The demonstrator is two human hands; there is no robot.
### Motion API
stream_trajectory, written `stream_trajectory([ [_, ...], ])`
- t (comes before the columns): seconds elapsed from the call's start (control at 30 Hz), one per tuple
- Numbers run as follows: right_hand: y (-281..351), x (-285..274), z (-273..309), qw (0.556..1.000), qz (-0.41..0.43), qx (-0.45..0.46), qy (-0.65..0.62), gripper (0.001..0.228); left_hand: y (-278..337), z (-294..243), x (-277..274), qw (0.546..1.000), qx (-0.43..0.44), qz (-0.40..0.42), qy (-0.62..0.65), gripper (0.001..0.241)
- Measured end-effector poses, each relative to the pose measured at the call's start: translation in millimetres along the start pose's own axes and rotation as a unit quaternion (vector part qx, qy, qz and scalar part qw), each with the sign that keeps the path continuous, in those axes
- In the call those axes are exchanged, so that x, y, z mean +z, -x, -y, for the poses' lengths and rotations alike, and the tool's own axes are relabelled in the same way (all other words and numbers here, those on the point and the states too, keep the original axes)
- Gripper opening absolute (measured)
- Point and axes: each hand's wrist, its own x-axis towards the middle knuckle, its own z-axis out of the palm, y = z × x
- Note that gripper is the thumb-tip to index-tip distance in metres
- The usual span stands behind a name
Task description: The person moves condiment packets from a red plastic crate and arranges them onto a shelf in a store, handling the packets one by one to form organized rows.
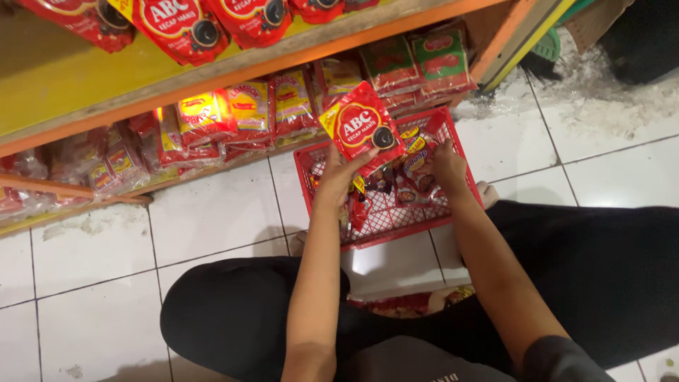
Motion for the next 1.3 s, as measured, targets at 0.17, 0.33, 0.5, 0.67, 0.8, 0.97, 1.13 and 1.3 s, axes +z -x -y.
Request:
stream_trajectory([
  [0.17,1.1,-18.0,-6.4,0.98,-0.109,-0.145,-0.079,0.035,2.0,13.8,-22.1,0.996,-0.04,-0.072,-0.022,0.086],
  [0.33,-3.4,-60.6,-3.8,0.911,0.046,-0.038,-0.408,0.021,0.6,23.7,-38.5,0.996,-0.021,-0.083,-0.01,0.074],
  [0.5,-6.1,-69.2,8.3,0.906,-0.046,-0.055,-0.417,0.02,1.4,23.3,-39.4,0.989,-0.044,-0.14,-0.013,0.07],
  [0.67,6.4,-41.9,25.4,0.947,-0.057,-0.049,-0.311,0.033,-4.2,35.4,-44.1,0.983,-0.055,-0.169,-0.056,0.074],
  [0.8,9.2,-17.5,21.4,0.927,-0.028,-0.005,-0.375,0.015,-5.3,31.7,-44.5,0.979,-0.028,-0.172,-0.108,0.064],
  [0.97,-39.6,-50.4,-2.9,0.966,-0.029,-0.199,-0.162,0.015,8.0,-20.5,-31.0,0.971,0.103,-0.104,-0.186,0.047],
  [1.13,-37.3,-171.9,40.2,0.922,0.117,-0.158,-0.332,0.03,36.9,-132.6,-27.4,0.922,0.194,-0.169,-0.288,0.04],
  [1.3,3.9,-263.9,162.2,0.864,0.014,-0.299,-0.404,0.018,59.8,-260.1,-64.1,0.87,0.351,-0.311,-0.154,0.038],
])
